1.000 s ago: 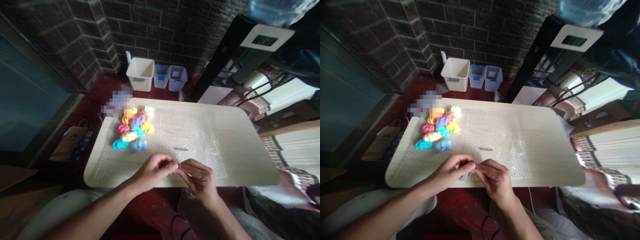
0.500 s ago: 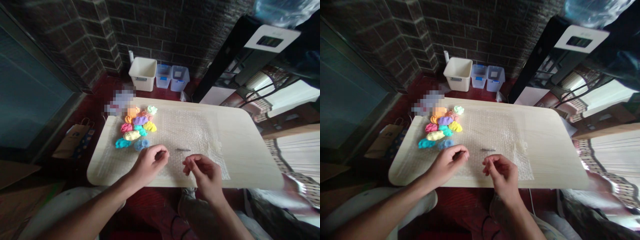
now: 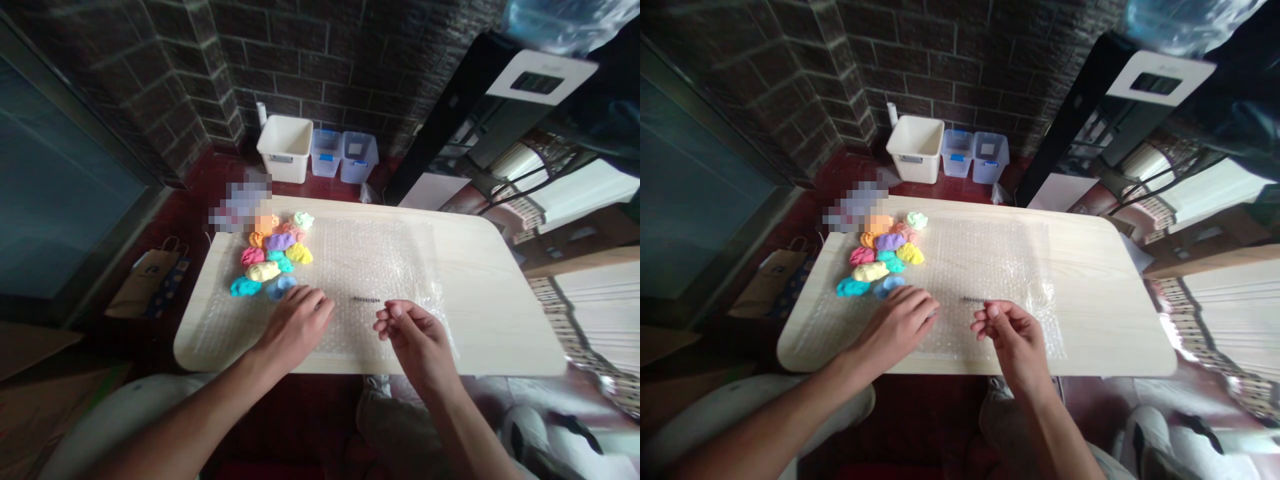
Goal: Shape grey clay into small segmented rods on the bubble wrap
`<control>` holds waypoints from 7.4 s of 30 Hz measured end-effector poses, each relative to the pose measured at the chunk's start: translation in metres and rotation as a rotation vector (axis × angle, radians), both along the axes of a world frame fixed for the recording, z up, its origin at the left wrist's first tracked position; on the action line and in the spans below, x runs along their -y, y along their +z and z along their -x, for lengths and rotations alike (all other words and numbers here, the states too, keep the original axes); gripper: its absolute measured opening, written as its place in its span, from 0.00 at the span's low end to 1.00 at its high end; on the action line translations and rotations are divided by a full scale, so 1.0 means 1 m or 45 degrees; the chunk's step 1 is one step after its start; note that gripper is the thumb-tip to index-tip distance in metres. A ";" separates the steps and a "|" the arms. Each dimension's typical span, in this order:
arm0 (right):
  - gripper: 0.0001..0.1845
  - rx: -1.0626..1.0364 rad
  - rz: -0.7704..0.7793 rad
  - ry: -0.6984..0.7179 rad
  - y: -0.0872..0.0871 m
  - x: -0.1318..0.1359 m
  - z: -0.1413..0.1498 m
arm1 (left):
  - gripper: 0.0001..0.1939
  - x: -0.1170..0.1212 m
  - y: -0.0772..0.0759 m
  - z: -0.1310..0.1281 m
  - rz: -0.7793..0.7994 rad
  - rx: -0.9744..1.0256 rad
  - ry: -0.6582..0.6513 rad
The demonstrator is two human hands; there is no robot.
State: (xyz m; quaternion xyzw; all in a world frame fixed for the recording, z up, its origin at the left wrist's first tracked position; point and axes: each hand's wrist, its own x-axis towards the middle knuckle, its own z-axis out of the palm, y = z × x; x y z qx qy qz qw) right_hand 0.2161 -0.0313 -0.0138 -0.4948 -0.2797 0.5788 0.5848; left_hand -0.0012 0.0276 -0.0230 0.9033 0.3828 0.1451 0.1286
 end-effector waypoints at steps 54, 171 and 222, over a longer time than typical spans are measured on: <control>0.12 0.547 -0.283 0.228 0.009 0.010 0.017 | 0.13 0.013 0.023 -0.012 1.789 1.428 0.260; 0.28 0.398 0.076 -0.069 0.003 -0.010 -0.028 | 0.15 -0.024 0.008 -0.015 1.198 1.186 0.235; 0.08 0.016 -0.078 0.229 0.020 0.003 -0.032 | 0.07 -0.026 0.023 -0.015 -0.166 0.390 0.035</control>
